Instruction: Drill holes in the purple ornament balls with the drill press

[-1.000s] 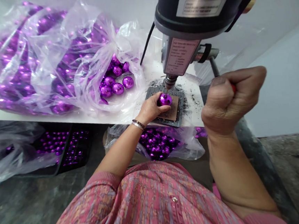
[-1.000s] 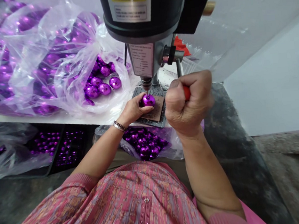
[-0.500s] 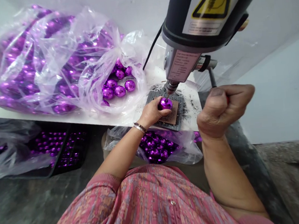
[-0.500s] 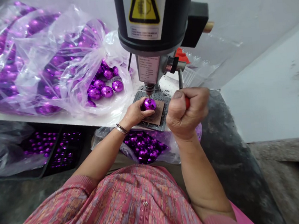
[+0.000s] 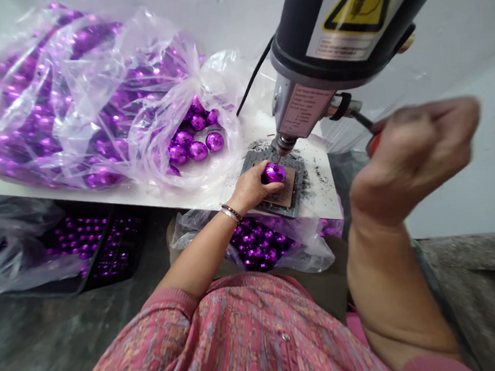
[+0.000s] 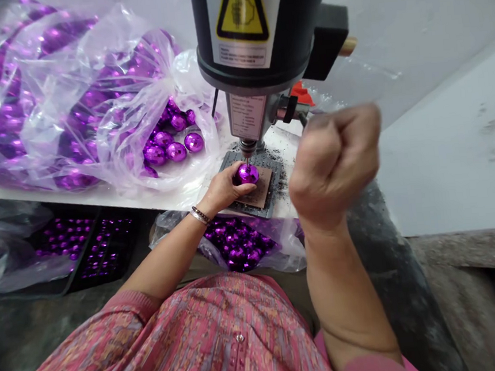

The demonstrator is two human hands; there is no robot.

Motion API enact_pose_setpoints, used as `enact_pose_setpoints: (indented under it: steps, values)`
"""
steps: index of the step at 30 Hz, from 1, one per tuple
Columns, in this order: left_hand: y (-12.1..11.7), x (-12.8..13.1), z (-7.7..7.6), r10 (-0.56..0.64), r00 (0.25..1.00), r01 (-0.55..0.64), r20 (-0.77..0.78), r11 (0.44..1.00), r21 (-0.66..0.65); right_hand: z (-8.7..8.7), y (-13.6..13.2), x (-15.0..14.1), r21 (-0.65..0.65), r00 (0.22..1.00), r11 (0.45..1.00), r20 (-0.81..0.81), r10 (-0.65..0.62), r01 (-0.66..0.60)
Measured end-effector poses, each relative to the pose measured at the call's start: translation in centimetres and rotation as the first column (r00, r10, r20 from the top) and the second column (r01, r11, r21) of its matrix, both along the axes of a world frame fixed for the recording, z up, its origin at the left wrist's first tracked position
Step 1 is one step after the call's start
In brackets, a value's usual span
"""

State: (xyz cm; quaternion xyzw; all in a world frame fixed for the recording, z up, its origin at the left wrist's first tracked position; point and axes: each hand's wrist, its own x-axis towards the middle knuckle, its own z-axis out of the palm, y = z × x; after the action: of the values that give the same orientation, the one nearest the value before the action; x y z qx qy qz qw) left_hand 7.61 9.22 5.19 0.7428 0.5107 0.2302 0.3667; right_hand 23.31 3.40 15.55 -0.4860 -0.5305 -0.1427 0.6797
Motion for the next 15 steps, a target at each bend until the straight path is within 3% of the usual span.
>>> enact_pose_setpoints:
  steps: [2,5,10,15]
  values:
    - [-0.1,0.0,0.1,-0.008,1.0,0.008,-0.018,1.0,0.003,3.2,0.7,0.3,-0.179,0.999,0.983,-0.045,0.019,-0.026]
    - [-0.3,-0.1,0.0,-0.015,0.999,0.016,-0.028,1.0,0.024,6.3,2.1,1.3,-0.299,0.993,0.949,-0.097,0.073,-0.099]
    - [-0.6,-0.3,-0.4,-0.033,0.999,0.033,0.007,0.998,0.051,7.2,3.4,2.7,-0.306,0.967,0.924,-0.182,0.181,-0.23]
    - [-2.5,-1.8,0.1,-0.058,0.989,0.052,0.139,0.998,0.045,7.5,3.8,2.5,-0.338,0.965,0.912,-0.199,0.171,-0.232]
